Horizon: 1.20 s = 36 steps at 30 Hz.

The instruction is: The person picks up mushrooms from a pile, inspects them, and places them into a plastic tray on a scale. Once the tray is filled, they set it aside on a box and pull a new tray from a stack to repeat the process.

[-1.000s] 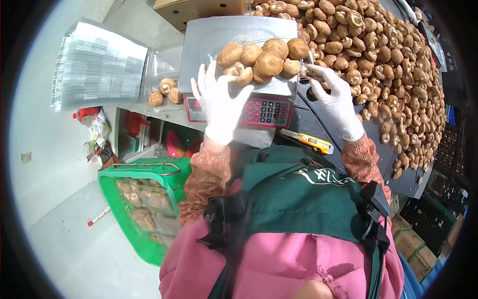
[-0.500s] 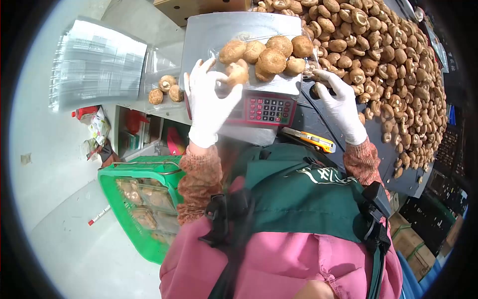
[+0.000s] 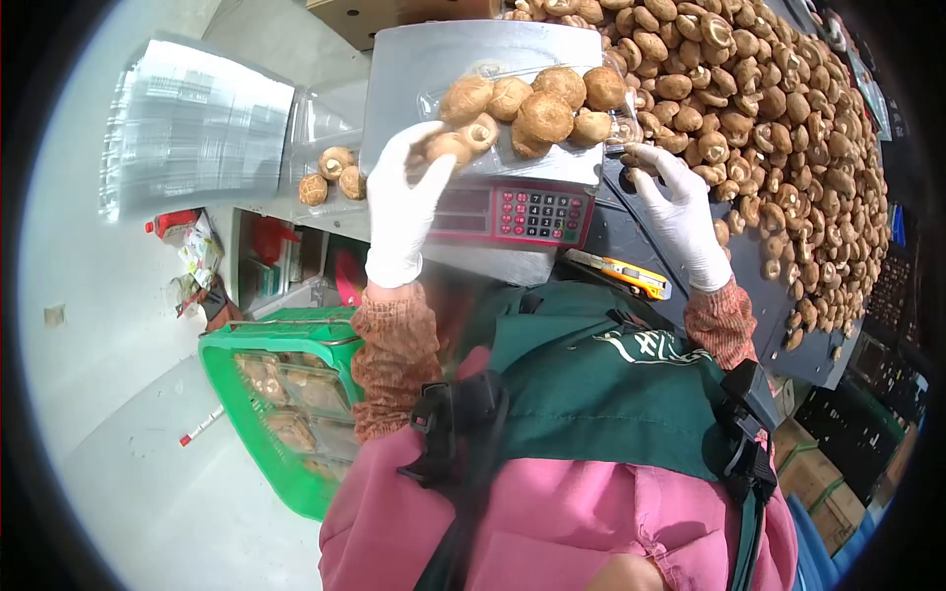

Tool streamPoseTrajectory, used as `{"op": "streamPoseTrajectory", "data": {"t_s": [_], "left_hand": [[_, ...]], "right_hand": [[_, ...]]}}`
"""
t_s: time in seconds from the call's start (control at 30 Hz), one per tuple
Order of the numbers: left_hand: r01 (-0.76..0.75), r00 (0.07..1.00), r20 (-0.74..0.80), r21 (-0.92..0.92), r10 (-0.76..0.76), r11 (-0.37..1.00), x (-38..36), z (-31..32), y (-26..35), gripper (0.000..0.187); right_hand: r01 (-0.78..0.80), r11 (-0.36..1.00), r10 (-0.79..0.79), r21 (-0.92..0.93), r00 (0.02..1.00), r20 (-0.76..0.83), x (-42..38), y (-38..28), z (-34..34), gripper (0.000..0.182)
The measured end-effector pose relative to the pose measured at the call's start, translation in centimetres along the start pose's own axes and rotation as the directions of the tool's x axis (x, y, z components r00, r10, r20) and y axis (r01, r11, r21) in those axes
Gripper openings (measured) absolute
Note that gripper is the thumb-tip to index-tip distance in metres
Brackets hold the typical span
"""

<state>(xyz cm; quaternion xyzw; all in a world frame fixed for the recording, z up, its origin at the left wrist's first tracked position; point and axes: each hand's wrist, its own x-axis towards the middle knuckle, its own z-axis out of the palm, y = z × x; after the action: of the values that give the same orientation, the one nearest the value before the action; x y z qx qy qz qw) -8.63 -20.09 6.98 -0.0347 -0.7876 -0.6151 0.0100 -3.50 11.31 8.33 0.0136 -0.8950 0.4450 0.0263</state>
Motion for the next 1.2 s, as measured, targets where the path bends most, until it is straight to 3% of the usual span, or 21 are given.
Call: {"op": "streamPoseTrajectory", "data": {"t_s": [0.07,0.17,0.5,0.6,0.63,0.8,0.9,0.93,0.97,1.03,1.07,1.13,1.2], "left_hand": [[0.097,0.994,-0.033,-0.203,-0.105,0.974,-0.1,-0.1,0.7,0.036],[0.117,0.992,0.000,-0.305,-0.123,0.945,0.0,-0.7,0.0,0.037],[0.113,0.993,0.026,-0.338,-0.111,0.934,0.1,-1.4,0.1,0.031],[0.101,0.995,0.021,-0.332,-0.100,0.938,0.0,-1.6,0.1,0.030],[0.097,0.995,0.014,-0.315,-0.098,0.944,-0.1,-1.7,0.0,0.030],[0.127,0.991,0.001,-0.280,-0.131,0.952,-0.5,-2.1,0.7,0.030],[0.113,0.977,0.193,-0.081,-0.095,0.990,-1.9,0.0,2.0,0.032],[0.184,0.952,0.282,-0.213,-0.120,0.960,-2.8,2.0,3.1,0.036],[0.267,0.919,0.358,-0.259,-0.164,0.928,-3.9,3.8,3.2,0.039],[0.255,0.854,0.497,-0.150,-0.150,0.955,-5.4,7.0,3.0,0.044],[0.370,0.815,0.548,-0.240,-0.189,0.897,-6.2,8.5,2.9,0.047],[0.532,0.711,0.669,-0.310,-0.217,0.788,-6.9,9.6,4.0,0.054],[0.502,0.716,0.667,-0.287,-0.206,0.816,-7.1,9.7,3.8,0.051]], "right_hand": [[-0.001,1.000,0.001,0.000,1.000,-0.009,-0.1,0.3,-0.1,0.030],[0.014,1.000,-0.014,-0.005,0.999,-0.029,-0.1,0.6,-0.1,0.028],[0.145,0.988,-0.145,0.045,0.989,-0.010,0.6,-2.1,1.6,0.024],[0.281,0.959,-0.279,-0.039,0.959,0.047,0.8,-3.9,2.8,0.022],[0.341,0.940,-0.340,-0.024,0.940,0.011,0.6,-4.1,3.5,0.024],[0.337,0.939,-0.319,-0.064,0.927,0.199,-0.2,-3.9,4.0,0.040],[0.211,0.971,-0.222,0.109,0.969,0.107,-1.8,-4.9,3.5,0.056],[0.247,0.966,-0.255,0.073,0.957,0.141,-2.5,-5.1,3.1,0.071],[0.239,0.966,-0.253,0.096,0.951,0.180,-2.9,-5.1,2.9,0.070],[0.165,0.986,-0.167,0.026,0.960,0.223,-4.9,-4.1,2.8,0.065],[0.105,0.993,-0.092,-0.050,0.973,0.213,-5.7,-3.2,2.3,0.060],[0.046,0.981,-0.025,-0.188,0.993,0.115,-8.0,-1.8,-0.3,0.048],[-0.112,0.936,0.114,-0.333,0.993,-0.015,-12.3,1.0,-3.1,0.042]]}}
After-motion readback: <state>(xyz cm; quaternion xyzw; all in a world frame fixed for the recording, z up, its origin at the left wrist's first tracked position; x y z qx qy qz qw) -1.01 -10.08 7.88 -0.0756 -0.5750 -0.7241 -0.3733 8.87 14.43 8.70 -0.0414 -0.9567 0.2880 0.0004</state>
